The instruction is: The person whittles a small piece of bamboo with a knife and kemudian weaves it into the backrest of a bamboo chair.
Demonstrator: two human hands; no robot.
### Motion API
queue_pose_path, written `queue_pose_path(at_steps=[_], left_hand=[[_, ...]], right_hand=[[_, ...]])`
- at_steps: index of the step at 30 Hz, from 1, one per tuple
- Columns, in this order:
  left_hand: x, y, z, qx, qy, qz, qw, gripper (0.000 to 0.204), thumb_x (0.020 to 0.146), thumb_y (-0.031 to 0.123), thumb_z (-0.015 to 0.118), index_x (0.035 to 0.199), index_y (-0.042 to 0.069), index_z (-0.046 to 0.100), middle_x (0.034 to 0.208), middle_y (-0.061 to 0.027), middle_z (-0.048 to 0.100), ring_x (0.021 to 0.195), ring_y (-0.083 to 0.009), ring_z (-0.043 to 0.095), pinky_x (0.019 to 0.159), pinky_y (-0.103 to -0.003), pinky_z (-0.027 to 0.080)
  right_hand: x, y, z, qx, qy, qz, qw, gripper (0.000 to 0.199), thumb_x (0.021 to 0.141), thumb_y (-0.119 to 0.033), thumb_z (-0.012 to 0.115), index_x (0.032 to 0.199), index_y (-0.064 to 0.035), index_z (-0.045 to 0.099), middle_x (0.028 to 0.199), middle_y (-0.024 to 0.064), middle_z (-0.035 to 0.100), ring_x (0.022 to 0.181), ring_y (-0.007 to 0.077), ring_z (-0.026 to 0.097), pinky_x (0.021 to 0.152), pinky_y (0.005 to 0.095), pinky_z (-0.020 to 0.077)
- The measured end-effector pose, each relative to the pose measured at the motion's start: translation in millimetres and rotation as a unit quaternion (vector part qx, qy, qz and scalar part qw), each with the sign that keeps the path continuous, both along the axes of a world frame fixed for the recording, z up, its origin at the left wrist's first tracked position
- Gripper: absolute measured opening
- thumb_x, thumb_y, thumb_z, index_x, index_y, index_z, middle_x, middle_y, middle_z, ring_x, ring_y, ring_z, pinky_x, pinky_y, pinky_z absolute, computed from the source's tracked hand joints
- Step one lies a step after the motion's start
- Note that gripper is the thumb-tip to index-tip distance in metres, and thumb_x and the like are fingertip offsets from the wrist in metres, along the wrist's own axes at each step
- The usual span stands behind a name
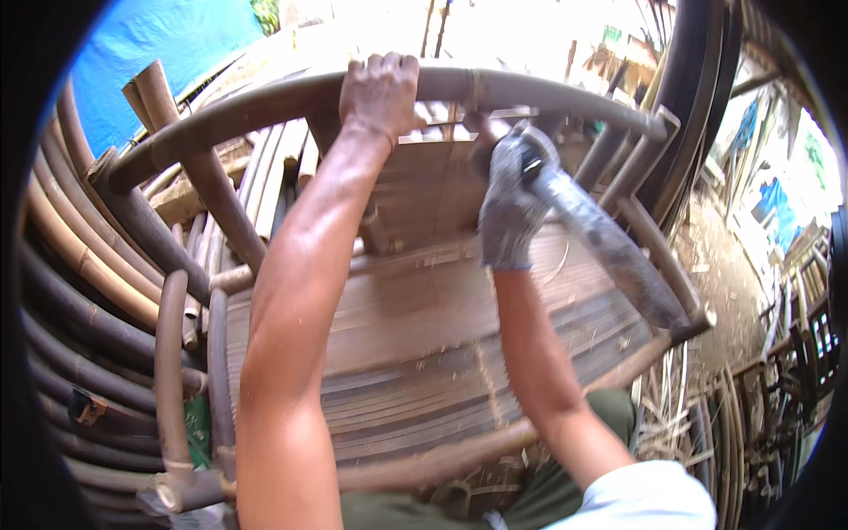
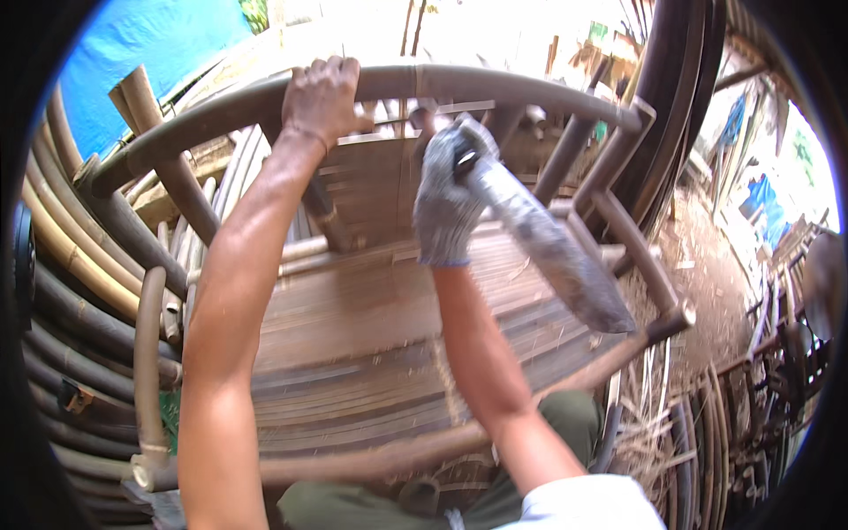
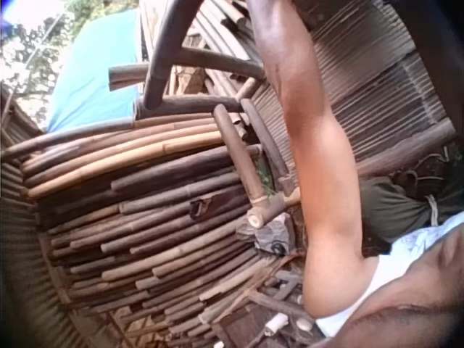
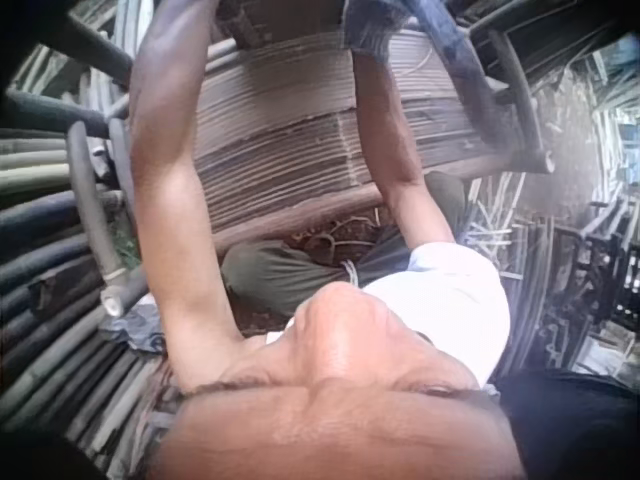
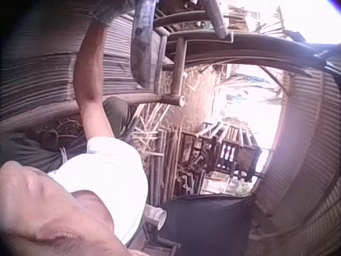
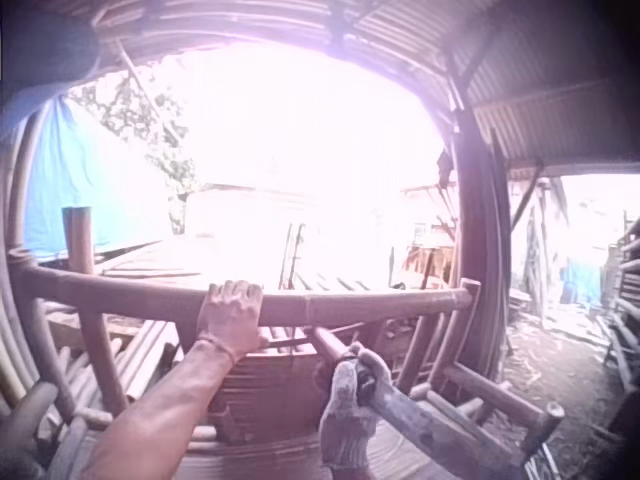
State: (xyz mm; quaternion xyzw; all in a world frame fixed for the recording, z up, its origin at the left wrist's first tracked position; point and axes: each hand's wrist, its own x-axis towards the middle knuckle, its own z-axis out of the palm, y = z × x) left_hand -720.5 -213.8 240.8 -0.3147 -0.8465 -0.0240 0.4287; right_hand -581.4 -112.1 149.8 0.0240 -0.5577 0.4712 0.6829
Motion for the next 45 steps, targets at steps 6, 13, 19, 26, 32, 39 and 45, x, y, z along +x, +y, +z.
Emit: queue_pose_path(at_steps=[6, 13, 19, 26, 32, 39, 45], left_hand=[[16, -2, 20, -0.036, -0.03, 0.003, 0.999, 0.08, 0.069, 0.046, 0.087, 0.134, 0.014, 0.053, 0.127, -0.0105, 0.062, 0.123, -0.026, 0.059, 0.107, -0.046, 0.046], [6, 1, 13, -0.055, -0.066, 0.038, 0.996, 0.08, 0.072, 0.03, 0.081, 0.144, 0.02, 0.046, 0.138, -0.0055, 0.056, 0.133, -0.0234, 0.051, 0.115, -0.044, 0.039], [8, -4, 17, -0.045, -0.083, 0.044, 0.995, 0.081, 0.073, 0.03, 0.08, 0.145, 0.02, 0.045, 0.138, -0.0055, 0.055, 0.134, -0.0234, 0.05, 0.116, -0.043, 0.038], [15, 0, 20, -0.029, -0.09, 0.031, 0.995, 0.083, 0.073, 0.03, 0.08, 0.147, 0.019, 0.044, 0.14, -0.0056, 0.055, 0.135, -0.0233, 0.049, 0.115, -0.042, 0.038], [10, 3, 18, -0.019, -0.08, 0.028, 0.996, 0.079, 0.075, 0.034, 0.078, 0.146, 0.019, 0.046, 0.14, -0.0057, 0.055, 0.134, -0.0237, 0.05, 0.114, -0.042, 0.038], [7, -1, 15, -0.016, -0.075, 0.02, 0.997, 0.076, 0.077, 0.032, 0.077, 0.146, 0.018, 0.047, 0.136, -0.0071, 0.057, 0.132, -0.026, 0.052, 0.112, -0.044, 0.039], [9, -4, 13, -0.006, -0.062, 0.019, 0.998, 0.072, 0.079, 0.023, 0.069, 0.147, 0.017, 0.046, 0.139, -0.0081, 0.056, 0.134, -0.0264, 0.05, 0.115, -0.043, 0.037]], right_hand=[[90, 62, -12, -0.075, -0.171, 0.006, 0.982, 0.048, 0.088, -0.008, 0.063, 0.132, 0.0049, 0.049, 0.097, 0.0105, 0.067, 0.087, 0.0141, 0.064, 0.084, 0.0264, 0.0522], [213, 129, 44, 0.348, -0.586, -0.137, 0.719, 0.072, 0.084, -0.004, 0.059, 0.152, -0.0118, 0.036, 0.11, 0.019, 0.067, 0.094, 0.0326, 0.069, 0.087, 0.043, 0.0555], [186, 142, 105, 0.505, -0.568, -0.164, 0.629, 0.058, 0.094, -0.01, 0.058, 0.151, -0.0171, 0.045, 0.096, 0.022, 0.069, 0.085, 0.0355, 0.07, 0.081, 0.0458, 0.0582], [126, 144, 123, 0.432, -0.646, -0.172, 0.606, 0.053, 0.094, -0.009, 0.056, 0.146, -0.0089, 0.048, 0.096, 0.022, 0.07, 0.079, 0.0294, 0.07, 0.072, 0.0378, 0.0592], [30, 90, -49, 0.204, -0.561, -0.246, 0.764, 0.087, 0.093, -0.022, 0.058, 0.161, -0.0113, 0.003, 0.105, 0.0316, 0.055, 0.089, 0.0482, 0.065, 0.076, 0.0562, 0.0535], [73, 105, 67, 0.319, -0.588, -0.071, 0.74, 0.068, 0.088, -0.019, 0.059, 0.151, -0.0031, 0.04, 0.111, 0.0259, 0.069, 0.104, 0.0361, 0.069, 0.095, 0.0419, 0.0531], [60, 130, 148, 0.317, -0.748, 0.002, 0.583, 0.06, 0.087, -0.008, 0.057, 0.147, -0.0033, 0.049, 0.1, 0.0217, 0.071, 0.085, 0.025, 0.07, 0.079, 0.0374, 0.0597]])
